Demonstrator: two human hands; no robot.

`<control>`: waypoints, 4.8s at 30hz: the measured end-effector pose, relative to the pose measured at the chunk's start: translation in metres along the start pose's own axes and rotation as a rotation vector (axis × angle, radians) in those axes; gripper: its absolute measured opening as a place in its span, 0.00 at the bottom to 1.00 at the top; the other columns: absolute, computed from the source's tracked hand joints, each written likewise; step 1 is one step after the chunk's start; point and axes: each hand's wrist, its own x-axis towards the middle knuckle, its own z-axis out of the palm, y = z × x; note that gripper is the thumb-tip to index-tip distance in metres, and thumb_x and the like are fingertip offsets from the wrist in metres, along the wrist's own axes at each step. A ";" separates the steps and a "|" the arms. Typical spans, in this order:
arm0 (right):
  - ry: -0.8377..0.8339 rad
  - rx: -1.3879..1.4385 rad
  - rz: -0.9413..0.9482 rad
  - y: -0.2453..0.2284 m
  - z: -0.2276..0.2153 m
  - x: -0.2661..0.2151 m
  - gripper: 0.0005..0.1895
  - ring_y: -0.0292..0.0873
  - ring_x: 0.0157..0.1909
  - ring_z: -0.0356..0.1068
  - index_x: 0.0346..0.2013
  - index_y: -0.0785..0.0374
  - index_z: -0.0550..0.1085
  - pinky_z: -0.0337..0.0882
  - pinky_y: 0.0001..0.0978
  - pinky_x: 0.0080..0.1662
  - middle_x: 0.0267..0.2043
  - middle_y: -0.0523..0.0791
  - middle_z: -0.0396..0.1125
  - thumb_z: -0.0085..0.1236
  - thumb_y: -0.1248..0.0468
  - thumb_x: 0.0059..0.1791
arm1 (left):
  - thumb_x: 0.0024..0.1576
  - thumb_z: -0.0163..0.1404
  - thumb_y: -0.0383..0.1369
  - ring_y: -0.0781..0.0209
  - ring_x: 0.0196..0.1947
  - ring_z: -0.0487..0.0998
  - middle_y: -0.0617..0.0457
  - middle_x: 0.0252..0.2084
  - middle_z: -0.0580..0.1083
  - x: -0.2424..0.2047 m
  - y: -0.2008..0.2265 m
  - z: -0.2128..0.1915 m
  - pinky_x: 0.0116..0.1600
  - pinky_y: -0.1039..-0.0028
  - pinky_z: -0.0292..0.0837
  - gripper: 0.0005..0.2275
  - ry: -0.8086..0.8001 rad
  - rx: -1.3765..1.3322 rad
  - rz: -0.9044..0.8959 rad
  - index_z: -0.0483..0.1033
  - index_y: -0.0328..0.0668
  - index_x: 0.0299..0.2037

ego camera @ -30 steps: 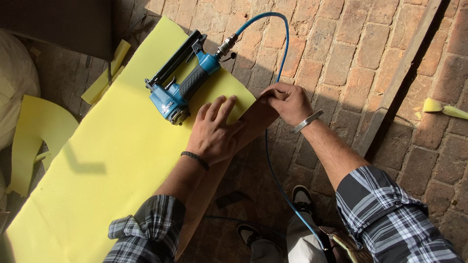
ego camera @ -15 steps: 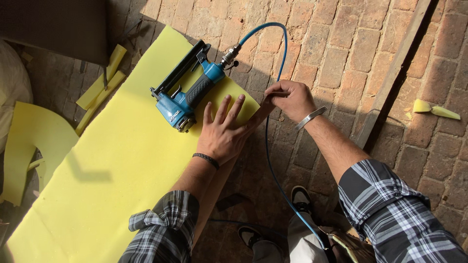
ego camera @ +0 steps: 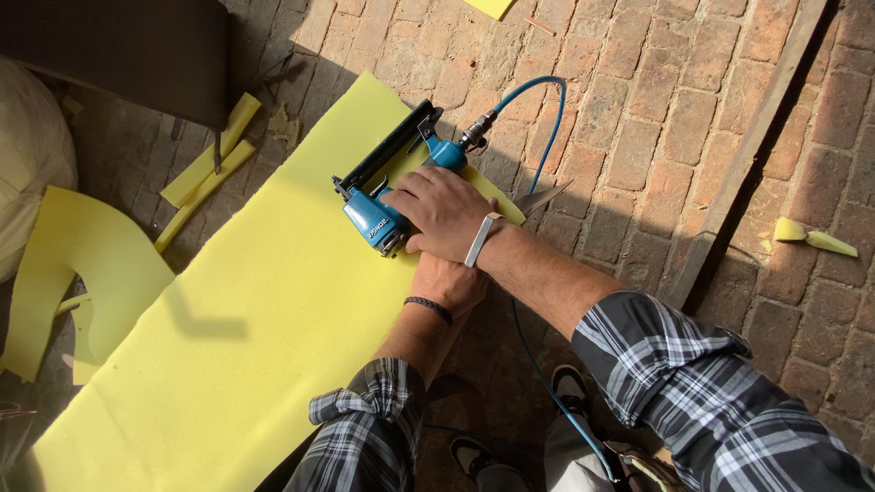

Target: The person cuts a large sheet of yellow foam with a knife, then covers the foam with brown fabric using a staple gun. The person staples the fabric to the edges of the foam, smoothing it as they work.

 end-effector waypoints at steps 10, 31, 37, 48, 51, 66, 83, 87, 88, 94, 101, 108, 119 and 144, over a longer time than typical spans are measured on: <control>-0.253 -0.153 -0.050 0.019 -0.011 0.037 0.32 0.52 0.55 0.67 0.59 0.52 0.65 0.65 0.48 0.59 0.42 0.46 0.71 0.67 0.66 0.42 | 0.51 0.50 0.39 0.40 0.69 0.59 0.46 0.67 0.64 -0.005 -0.002 -0.002 0.71 0.37 0.45 0.21 -0.103 0.219 0.076 0.75 0.69 0.57; 1.054 1.283 1.196 -0.021 0.050 -0.252 0.13 0.41 0.28 0.69 0.38 0.65 0.74 0.70 0.36 0.34 0.31 0.45 0.70 0.67 0.65 0.43 | 0.63 0.45 0.44 0.46 0.76 0.53 0.47 0.78 0.54 -0.003 0.005 0.005 0.75 0.47 0.47 0.26 -0.024 0.221 0.012 0.60 0.62 0.74; 0.880 1.263 1.198 -0.039 0.091 -0.222 0.12 0.40 0.32 0.73 0.35 0.62 0.75 0.74 0.35 0.37 0.32 0.44 0.73 0.67 0.61 0.42 | 0.62 0.50 0.46 0.50 0.77 0.54 0.50 0.77 0.55 -0.006 -0.002 0.000 0.76 0.50 0.48 0.29 -0.005 0.184 -0.011 0.59 0.50 0.73; 0.925 1.245 1.114 -0.025 0.098 -0.208 0.10 0.40 0.31 0.72 0.33 0.63 0.75 0.73 0.35 0.37 0.30 0.44 0.72 0.65 0.62 0.43 | 0.58 0.51 0.44 0.50 0.76 0.54 0.49 0.77 0.56 -0.004 -0.002 -0.003 0.74 0.50 0.48 0.31 -0.024 0.222 -0.002 0.59 0.51 0.72; 0.920 1.249 1.098 -0.019 0.104 -0.213 0.08 0.39 0.30 0.72 0.33 0.62 0.75 0.73 0.35 0.36 0.29 0.44 0.72 0.64 0.63 0.43 | 0.59 0.51 0.44 0.50 0.76 0.54 0.49 0.77 0.56 -0.004 -0.001 -0.002 0.75 0.50 0.48 0.30 -0.007 0.213 -0.001 0.60 0.51 0.72; 0.684 1.106 1.112 -0.025 0.127 -0.228 0.10 0.41 0.33 0.75 0.32 0.60 0.75 0.76 0.38 0.38 0.29 0.44 0.73 0.64 0.58 0.42 | 0.58 0.54 0.45 0.50 0.76 0.55 0.49 0.76 0.58 -0.004 -0.001 -0.005 0.74 0.50 0.49 0.30 0.018 0.166 0.001 0.61 0.51 0.71; 0.558 1.093 1.185 -0.126 0.048 -0.295 0.17 0.43 0.35 0.76 0.37 0.66 0.77 0.76 0.36 0.39 0.33 0.46 0.75 0.69 0.58 0.40 | 0.49 0.56 0.33 0.50 0.76 0.52 0.52 0.76 0.55 -0.021 0.025 -0.018 0.75 0.53 0.45 0.32 0.007 -0.078 -0.170 0.64 0.53 0.68; 0.472 1.001 1.123 -0.186 0.051 -0.292 0.17 0.44 0.33 0.75 0.35 0.67 0.77 0.75 0.37 0.37 0.31 0.48 0.74 0.69 0.57 0.40 | 0.53 0.54 0.31 0.48 0.75 0.55 0.48 0.73 0.60 -0.113 0.032 -0.028 0.76 0.55 0.48 0.28 0.070 -0.263 -0.219 0.67 0.48 0.67; 0.463 0.987 1.091 -0.202 0.057 -0.289 0.18 0.44 0.32 0.75 0.34 0.67 0.77 0.75 0.37 0.37 0.30 0.48 0.73 0.69 0.57 0.40 | 0.54 0.54 0.30 0.50 0.74 0.58 0.50 0.71 0.64 -0.152 0.027 -0.033 0.75 0.54 0.49 0.24 0.036 -0.228 -0.227 0.69 0.49 0.64; 0.299 0.866 1.022 -0.326 0.101 -0.265 0.18 0.41 0.35 0.72 0.44 0.66 0.74 0.73 0.34 0.40 0.36 0.47 0.71 0.68 0.61 0.44 | 0.52 0.52 0.26 0.50 0.56 0.75 0.50 0.53 0.77 -0.460 -0.066 -0.127 0.61 0.62 0.70 0.16 0.168 -0.306 -0.437 0.77 0.46 0.51; 0.126 0.556 1.089 -0.478 0.151 -0.280 0.27 0.51 0.43 0.74 0.53 0.73 0.72 0.75 0.43 0.48 0.42 0.52 0.71 0.71 0.59 0.48 | 0.55 0.50 0.23 0.46 0.44 0.80 0.48 0.42 0.79 -0.804 -0.143 -0.243 0.51 0.60 0.74 0.10 0.425 -0.099 -1.046 0.81 0.46 0.43; 0.150 0.075 0.371 -0.548 0.185 -0.310 0.27 0.61 0.54 0.74 0.51 0.58 0.75 0.77 0.52 0.53 0.52 0.57 0.72 0.74 0.62 0.39 | 0.48 0.55 0.27 0.45 0.48 0.78 0.48 0.49 0.77 -0.948 -0.205 -0.256 0.50 0.58 0.73 0.16 0.177 0.088 -1.187 0.79 0.48 0.48; 0.147 0.553 1.210 -0.763 0.210 -0.330 0.31 0.50 0.45 0.76 0.45 0.75 0.75 0.75 0.43 0.50 0.43 0.53 0.74 0.74 0.52 0.41 | 0.56 0.49 0.30 0.47 0.64 0.67 0.46 0.70 0.63 -0.911 -0.300 -0.232 0.59 0.61 0.67 0.20 0.042 0.442 -0.225 0.77 0.62 0.58; 0.425 0.618 1.632 -1.137 0.414 -0.294 0.20 0.46 0.35 0.78 0.38 0.72 0.81 0.75 0.40 0.41 0.33 0.51 0.78 0.73 0.58 0.40 | 0.52 0.59 0.32 0.51 0.29 0.80 0.53 0.32 0.78 -0.998 -0.345 -0.304 0.31 0.64 0.73 0.06 0.377 -0.128 0.085 0.78 0.50 0.38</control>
